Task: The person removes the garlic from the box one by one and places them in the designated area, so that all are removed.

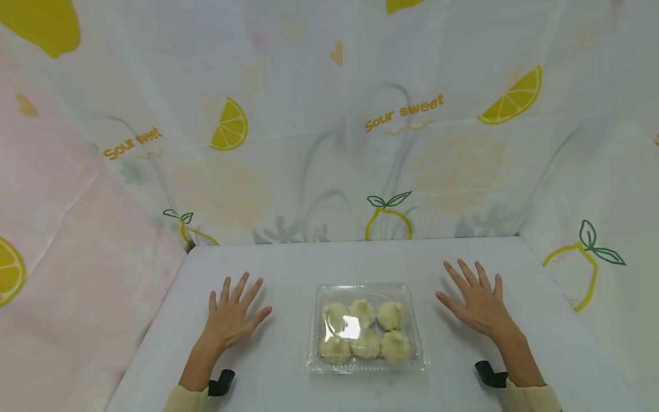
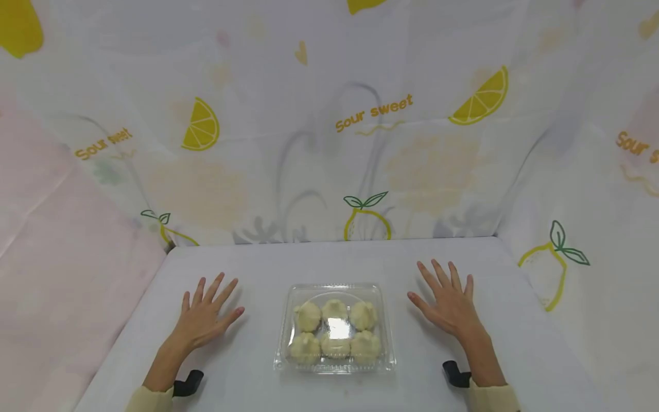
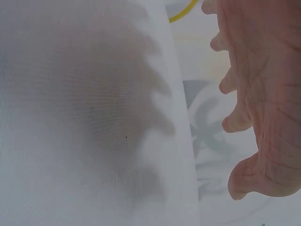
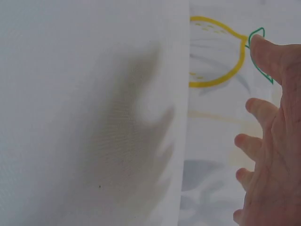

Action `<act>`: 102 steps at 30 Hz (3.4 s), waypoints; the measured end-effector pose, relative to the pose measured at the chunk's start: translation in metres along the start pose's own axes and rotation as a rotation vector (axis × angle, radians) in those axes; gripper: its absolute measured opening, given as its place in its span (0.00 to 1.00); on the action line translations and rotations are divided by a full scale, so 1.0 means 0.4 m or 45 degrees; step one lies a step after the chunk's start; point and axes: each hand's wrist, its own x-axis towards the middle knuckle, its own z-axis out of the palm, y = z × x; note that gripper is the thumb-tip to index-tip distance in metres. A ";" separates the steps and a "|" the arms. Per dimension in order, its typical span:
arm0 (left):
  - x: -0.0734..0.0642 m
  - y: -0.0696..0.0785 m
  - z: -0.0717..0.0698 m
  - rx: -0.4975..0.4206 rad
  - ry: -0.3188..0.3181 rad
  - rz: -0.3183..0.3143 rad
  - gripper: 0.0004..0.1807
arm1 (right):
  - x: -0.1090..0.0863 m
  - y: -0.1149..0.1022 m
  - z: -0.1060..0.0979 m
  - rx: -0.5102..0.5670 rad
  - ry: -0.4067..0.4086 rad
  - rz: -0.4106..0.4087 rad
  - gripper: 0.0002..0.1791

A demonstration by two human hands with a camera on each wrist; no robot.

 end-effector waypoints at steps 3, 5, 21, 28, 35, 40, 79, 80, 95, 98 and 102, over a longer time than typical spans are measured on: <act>0.000 0.004 0.002 -0.008 0.019 0.015 0.41 | -0.002 -0.004 0.001 0.027 0.009 -0.014 0.43; -0.002 0.008 0.000 -0.024 0.031 0.020 0.41 | -0.003 -0.006 0.002 0.047 0.008 -0.025 0.43; -0.023 0.050 -0.015 -0.089 -0.027 0.074 0.42 | -0.009 -0.046 0.017 0.219 0.123 -0.174 0.40; -0.044 0.072 -0.014 -0.101 -0.001 0.118 0.41 | -0.010 -0.059 0.020 0.300 0.158 -0.291 0.40; -0.056 0.096 -0.019 -0.184 0.010 0.168 0.41 | -0.023 -0.066 0.025 0.367 0.135 -0.301 0.41; -0.065 0.115 -0.026 -0.256 -0.009 0.185 0.41 | -0.031 -0.070 0.030 0.394 0.151 -0.322 0.41; -0.098 0.183 -0.030 -0.715 -0.341 0.278 0.38 | -0.084 -0.105 0.027 0.592 0.112 -0.511 0.23; -0.099 0.185 -0.031 -0.715 -0.342 0.283 0.37 | -0.085 -0.105 0.027 0.603 0.111 -0.522 0.23; -0.108 0.205 -0.023 -0.732 -0.354 0.363 0.38 | -0.098 -0.105 0.031 0.758 -0.025 -0.571 0.25; -0.112 0.210 -0.020 -0.716 -0.341 0.377 0.39 | -0.100 -0.107 0.031 0.776 -0.040 -0.578 0.24; -0.114 0.213 -0.017 -0.703 -0.335 0.368 0.40 | -0.101 -0.108 0.032 0.790 -0.050 -0.589 0.25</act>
